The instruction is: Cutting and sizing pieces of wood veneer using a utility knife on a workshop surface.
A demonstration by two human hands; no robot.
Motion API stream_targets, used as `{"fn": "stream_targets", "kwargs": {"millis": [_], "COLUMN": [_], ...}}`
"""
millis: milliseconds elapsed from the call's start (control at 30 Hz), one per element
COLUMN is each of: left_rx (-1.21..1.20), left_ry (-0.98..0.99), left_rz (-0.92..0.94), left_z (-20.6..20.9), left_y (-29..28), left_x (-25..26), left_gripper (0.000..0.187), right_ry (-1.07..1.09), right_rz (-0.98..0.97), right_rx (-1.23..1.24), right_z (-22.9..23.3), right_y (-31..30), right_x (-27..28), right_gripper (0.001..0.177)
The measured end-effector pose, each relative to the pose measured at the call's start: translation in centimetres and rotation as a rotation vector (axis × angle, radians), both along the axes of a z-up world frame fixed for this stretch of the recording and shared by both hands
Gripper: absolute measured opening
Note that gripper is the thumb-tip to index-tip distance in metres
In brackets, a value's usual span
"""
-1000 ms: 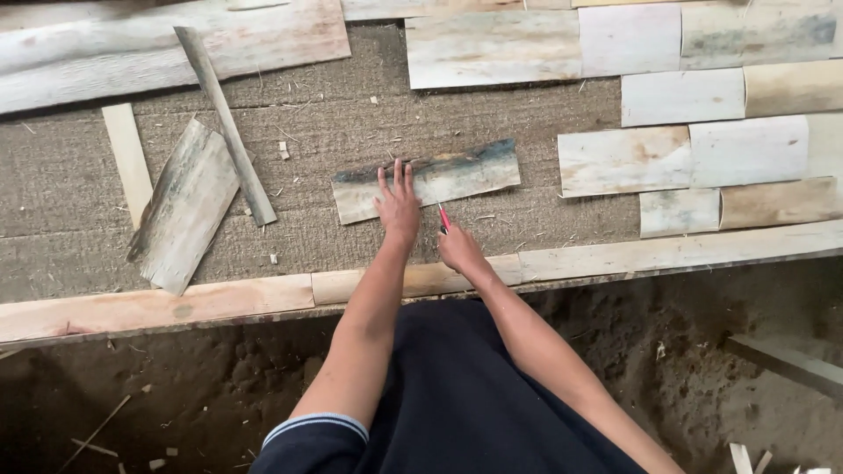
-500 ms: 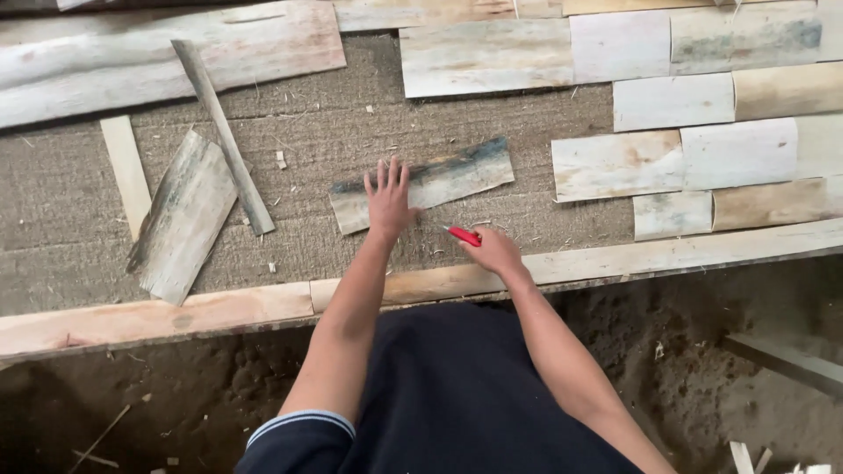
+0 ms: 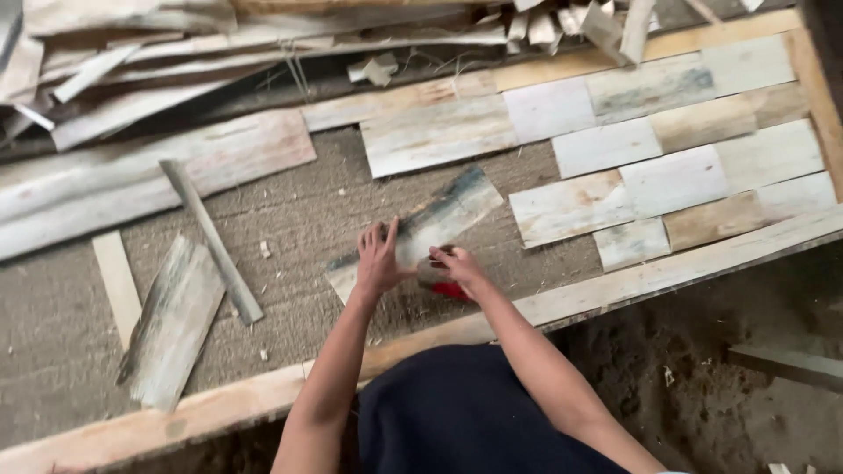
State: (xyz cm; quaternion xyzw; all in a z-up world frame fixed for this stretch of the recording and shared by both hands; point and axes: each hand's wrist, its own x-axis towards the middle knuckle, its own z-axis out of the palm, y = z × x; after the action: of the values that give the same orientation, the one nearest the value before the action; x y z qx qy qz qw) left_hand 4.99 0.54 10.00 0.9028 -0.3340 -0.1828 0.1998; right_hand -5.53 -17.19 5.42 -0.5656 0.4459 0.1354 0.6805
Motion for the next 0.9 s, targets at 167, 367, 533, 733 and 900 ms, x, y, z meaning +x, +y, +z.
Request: {"fn": "stream_targets", "kwargs": {"millis": [167,367,533,733,900], "left_rx": [-0.135,-0.153,-0.162,-0.253,-0.303], "left_ry": [-0.159,-0.227,-0.300,-0.428,-0.500], "left_rz": [-0.041,-0.031,-0.030,-0.021,-0.033], "left_z": [0.1,3.5,4.9,5.8,6.0], "left_y": [-1.3,-2.5,-3.9,-4.2,-4.1], "left_x": [-0.5,0.1,0.1,-0.6,-0.6], "left_gripper": [0.122,0.130,0.130,0.127,0.127], "right_ry": [-0.145,-0.360,-0.427,-0.572,-0.610], "right_rz": [-0.426,-0.649,-0.613,-0.713,-0.698], "right_rx": [0.054,0.072,0.088,0.140,0.155], "right_z": [-6.1,-7.8,0.6,0.2,-0.9], "right_y": [-1.7,-2.9,-3.0,-4.5,-5.8], "right_x": [1.5,3.2,3.1,1.9,2.0], "right_gripper": [0.112,0.081,0.077,0.066,0.056]}}
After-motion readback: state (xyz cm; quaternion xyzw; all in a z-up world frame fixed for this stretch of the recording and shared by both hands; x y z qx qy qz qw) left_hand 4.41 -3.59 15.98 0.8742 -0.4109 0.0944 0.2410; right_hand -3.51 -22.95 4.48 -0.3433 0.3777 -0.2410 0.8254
